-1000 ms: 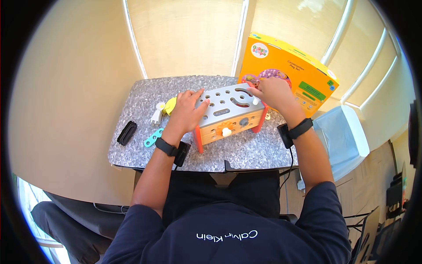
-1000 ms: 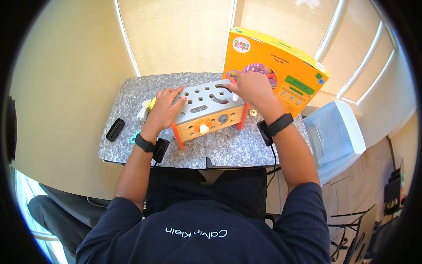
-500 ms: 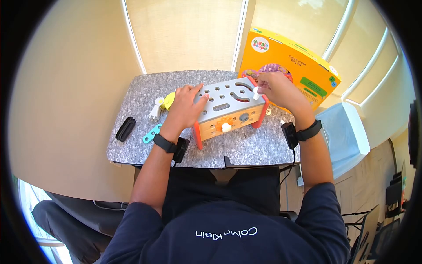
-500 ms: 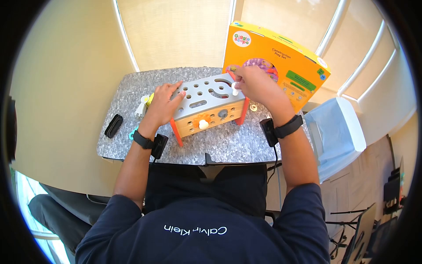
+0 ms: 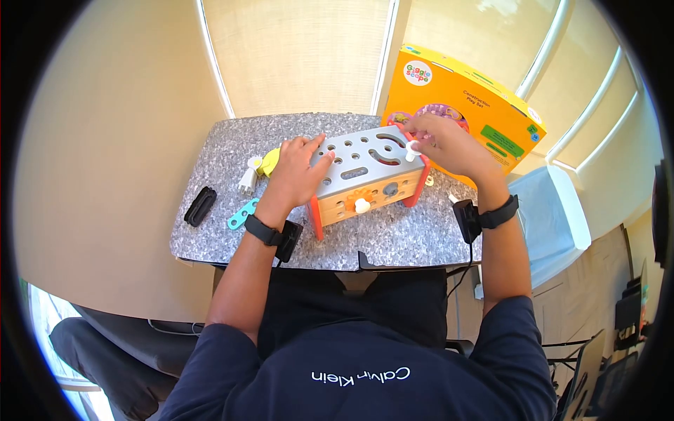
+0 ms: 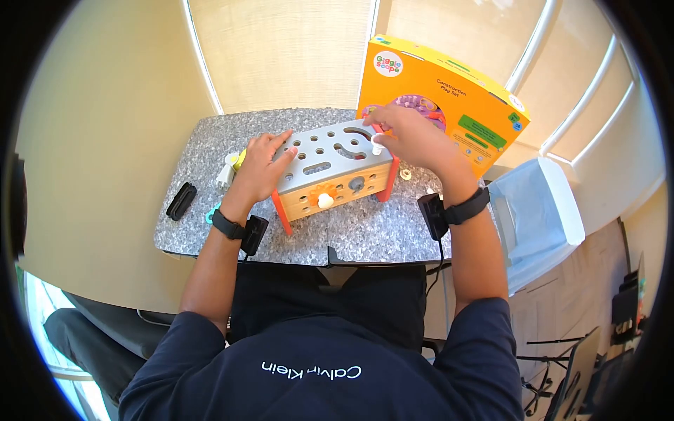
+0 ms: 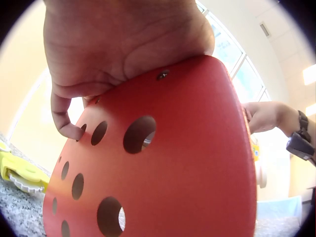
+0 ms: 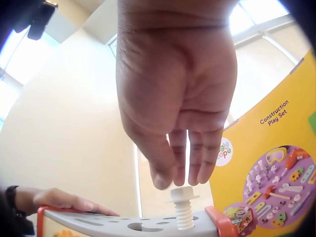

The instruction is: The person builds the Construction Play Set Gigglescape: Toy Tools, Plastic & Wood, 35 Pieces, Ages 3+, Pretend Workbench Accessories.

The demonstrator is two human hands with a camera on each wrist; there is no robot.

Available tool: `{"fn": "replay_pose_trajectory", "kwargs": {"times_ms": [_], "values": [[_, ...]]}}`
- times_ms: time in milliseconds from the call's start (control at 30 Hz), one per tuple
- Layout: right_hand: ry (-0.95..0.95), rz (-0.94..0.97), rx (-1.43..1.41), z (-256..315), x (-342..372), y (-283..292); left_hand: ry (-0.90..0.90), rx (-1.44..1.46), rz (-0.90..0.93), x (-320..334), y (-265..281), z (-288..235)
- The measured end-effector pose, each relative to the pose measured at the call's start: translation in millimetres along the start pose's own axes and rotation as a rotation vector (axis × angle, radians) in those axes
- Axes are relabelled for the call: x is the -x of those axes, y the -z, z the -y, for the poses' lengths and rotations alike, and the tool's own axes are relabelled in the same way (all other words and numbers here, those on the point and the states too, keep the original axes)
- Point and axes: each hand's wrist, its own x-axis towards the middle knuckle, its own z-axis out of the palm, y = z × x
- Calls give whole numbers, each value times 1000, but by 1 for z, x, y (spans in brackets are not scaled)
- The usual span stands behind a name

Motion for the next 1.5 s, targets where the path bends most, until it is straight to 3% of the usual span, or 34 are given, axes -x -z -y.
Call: {"fn": "replay_pose_trajectory", "kwargs": {"times_ms": [67,100,167,200,267,467,567,600,667,700,767,800,867,1067,1300,1367,1500], "values": [[183,107,66,-8,2,0,-20,-9,-6,0,-1,1],[182,109,67,-6,2,0,-19,-8,-5,0,0,1],[2,113,21,0,1,-3,6,-9,41,0,1,1],[3,117,19,2,-1,-3,9,-8,42,-1,-1,4],[-159,153,138,8,-4,-5,-118,-25,-36,0,-6,12],[-358,141,525,10,-12,-31,-76,-14,-12,0,-3,7],[-382,111,537,29,-10,-20,-70,-26,-3,0,-1,5],[-384,115,537,26,-8,-20,-68,-24,0,0,-3,7],[-161,-150,191,14,-1,-18,-133,-55,-20,0,-7,13],[-161,-141,189,9,2,-14,-125,-52,-17,0,-7,13],[180,-35,-16,-1,6,-9,-95,-49,-29,0,-7,12],[180,-33,-18,1,5,-8,-92,-49,-28,1,-4,9],[-24,96,-26,6,5,-5,-265,-128,-38,3,3,4],[-61,133,50,10,2,-5,-454,-289,-83,-1,-8,24],[-35,136,68,10,3,-5,-438,-319,-88,-2,-8,21],[12,74,41,9,3,-7,-203,-102,8,2,5,1],[-19,118,63,7,2,-6,-93,70,21,0,2,22]]}}
